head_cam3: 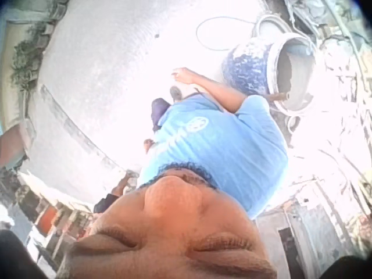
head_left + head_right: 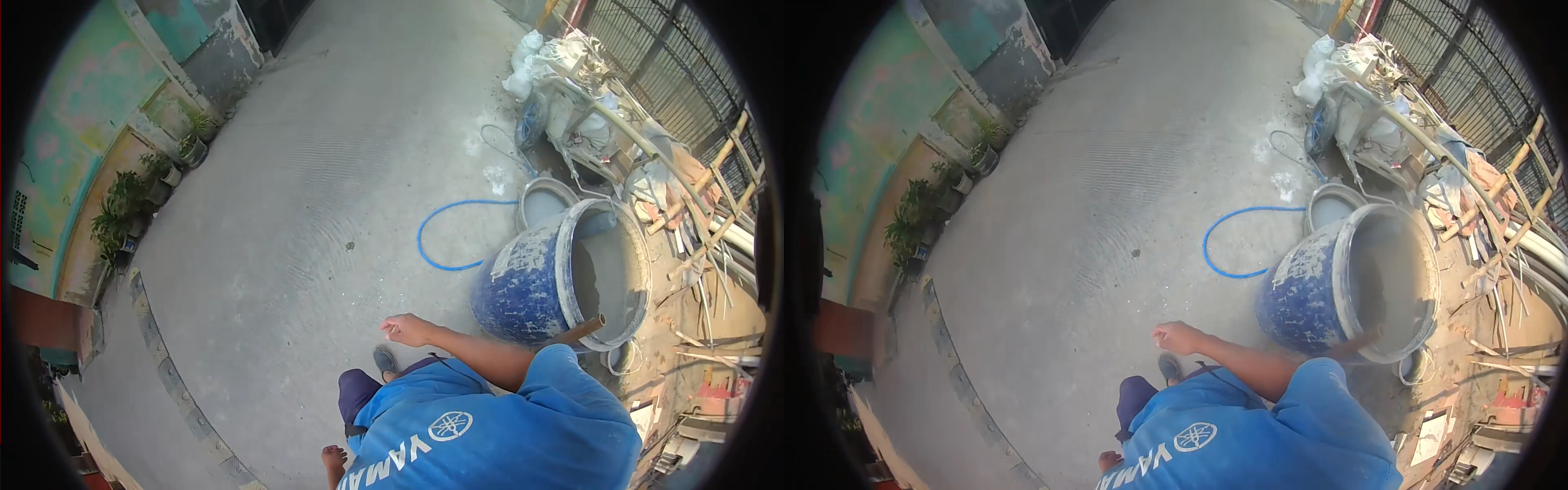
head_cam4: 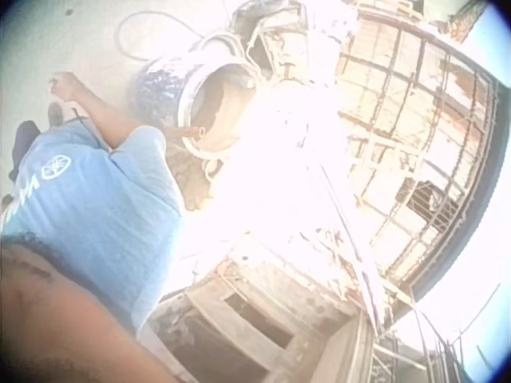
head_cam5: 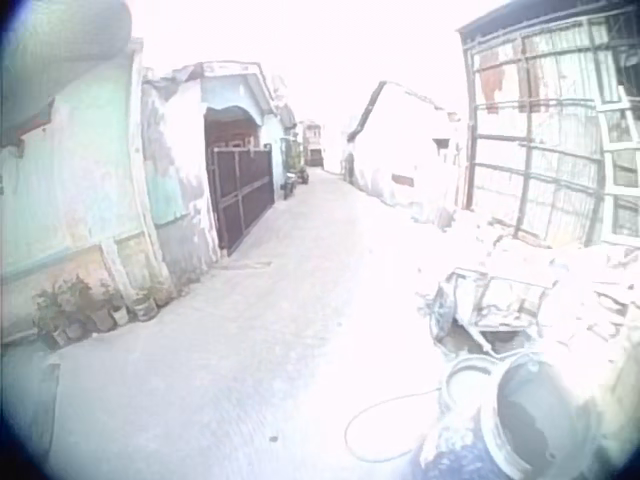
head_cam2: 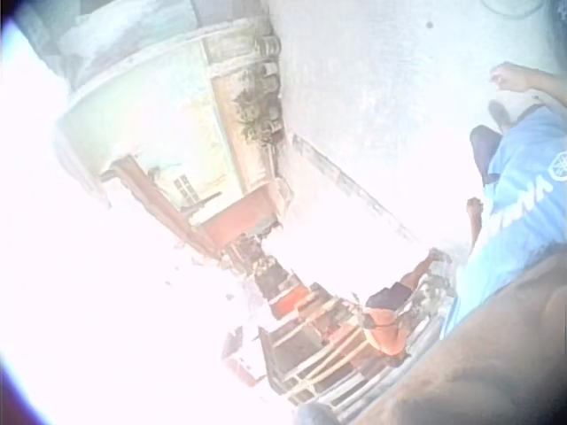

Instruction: Installing a thin tile trim piece along the edge of a floor by cleaning it, applying mortar, and positioning it.

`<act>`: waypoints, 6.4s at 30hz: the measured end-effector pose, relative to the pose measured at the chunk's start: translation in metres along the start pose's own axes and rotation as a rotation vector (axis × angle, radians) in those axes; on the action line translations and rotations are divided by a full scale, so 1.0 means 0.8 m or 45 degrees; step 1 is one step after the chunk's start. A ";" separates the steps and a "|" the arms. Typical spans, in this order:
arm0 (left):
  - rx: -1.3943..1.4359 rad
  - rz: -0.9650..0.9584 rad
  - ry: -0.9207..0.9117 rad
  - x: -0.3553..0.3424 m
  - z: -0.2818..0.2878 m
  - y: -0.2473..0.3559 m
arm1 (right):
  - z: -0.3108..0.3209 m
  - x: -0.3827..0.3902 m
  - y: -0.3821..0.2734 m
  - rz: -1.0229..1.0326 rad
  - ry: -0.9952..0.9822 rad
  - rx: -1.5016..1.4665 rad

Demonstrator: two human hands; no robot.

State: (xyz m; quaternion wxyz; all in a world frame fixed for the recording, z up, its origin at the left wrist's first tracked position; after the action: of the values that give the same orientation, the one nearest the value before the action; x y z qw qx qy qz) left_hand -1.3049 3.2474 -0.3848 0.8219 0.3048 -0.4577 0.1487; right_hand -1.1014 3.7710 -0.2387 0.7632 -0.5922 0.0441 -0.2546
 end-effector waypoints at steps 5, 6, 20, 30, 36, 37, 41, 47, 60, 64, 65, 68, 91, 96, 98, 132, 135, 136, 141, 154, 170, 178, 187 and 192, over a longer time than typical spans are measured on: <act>-0.643 -0.373 -0.296 -0.132 -0.096 0.231 | 0.183 0.042 0.078 -0.507 0.666 -0.031; -0.825 -0.484 -0.369 -0.140 -0.125 0.283 | 0.204 0.045 0.093 -0.480 0.727 0.005; -1.197 -1.079 -0.437 -0.170 -0.660 1.093 | 0.422 0.065 0.270 -1.198 1.097 0.023; -1.177 -1.510 -0.885 0.042 -1.126 1.119 | 0.635 0.106 0.483 -1.416 1.283 -0.062; -1.901 -1.357 -0.628 0.058 -1.237 0.991 | 0.795 0.137 0.692 -1.532 1.341 -0.208; -1.977 -1.277 -0.622 0.062 -1.256 0.976 | 0.823 0.153 0.727 -1.593 1.421 -0.183; -2.336 -1.077 -0.642 0.059 -1.348 0.946 | 0.863 0.210 0.859 -1.877 1.552 -0.317; -2.593 -0.886 -0.518 -0.021 -1.472 0.932 | 0.838 0.250 1.078 -1.999 1.546 -0.305; -2.780 -0.859 -0.308 -0.021 -1.589 0.884 | 0.833 0.340 1.458 -2.207 0.693 0.376; -2.759 -0.807 -0.314 -0.022 -1.593 0.864 | 0.780 0.363 1.519 -2.131 0.150 0.270; -2.757 -0.803 -0.321 -0.022 -1.594 0.864 | 0.776 0.360 1.526 -2.079 0.236 0.272; -2.747 -0.799 -0.346 -0.021 -1.596 0.859 | 0.762 0.352 1.536 -2.271 0.049 0.573; -2.789 -0.842 -0.386 -0.024 -1.586 0.849 | 0.863 0.355 1.422 -1.365 2.367 -0.392; -2.767 -0.870 -0.416 -0.015 -1.591 0.852 | 0.877 0.357 1.355 -1.309 2.598 -1.145; -2.742 -0.889 -0.421 -0.012 -1.593 0.861 | 0.879 0.363 1.331 -1.417 2.425 -1.205; -1.038 -0.047 -2.661 0.568 -1.582 1.129 | 1.089 0.027 0.258 -1.174 1.966 0.078; -1.165 -0.328 -2.674 0.595 -1.520 1.099 | 1.013 0.034 0.233 -1.337 2.092 0.006; -1.214 -0.390 -2.661 0.601 -1.499 1.088 | 0.989 0.043 0.218 -1.341 2.231 0.102; -1.451 -0.718 -2.813 0.635 -1.388 1.047 | 0.828 0.009 0.211 -1.565 2.439 -0.285; -1.327 -0.451 -3.453 0.840 -1.258 1.003 | 0.448 0.002 0.068 -2.229 3.542 -0.480; -1.896 0.229 -3.599 0.756 -0.915 0.730 | 0.078 -0.342 -0.158 -3.307 3.090 -2.880; -2.381 0.425 -3.422 0.662 -0.649 0.582 | -0.020 -0.425 -0.062 -2.062 4.475 -2.496; -2.807 0.745 -3.016 0.578 -0.420 0.449 | -0.107 -0.235 -0.247 1.097 5.416 0.754; -3.032 0.897 -2.748 0.523 -0.322 0.351 | -0.230 -0.188 -0.313 0.813 5.454 1.096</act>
State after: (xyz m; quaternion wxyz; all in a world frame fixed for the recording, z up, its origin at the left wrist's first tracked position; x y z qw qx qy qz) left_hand -1.0567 3.6138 -0.0312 0.1722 0.6162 0.6762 0.3654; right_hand -1.3835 3.6327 -0.0964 0.3660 -0.6755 -0.5979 0.2286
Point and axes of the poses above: each hand's wrist, its own x-axis away from the middle knuckle, its own z-axis out of the back of the hand, y = z × x, the point moved 8 cm from there along -x, towards the middle knuckle, and after that the axes turned 2 degrees about z, right-handed, at the moved point
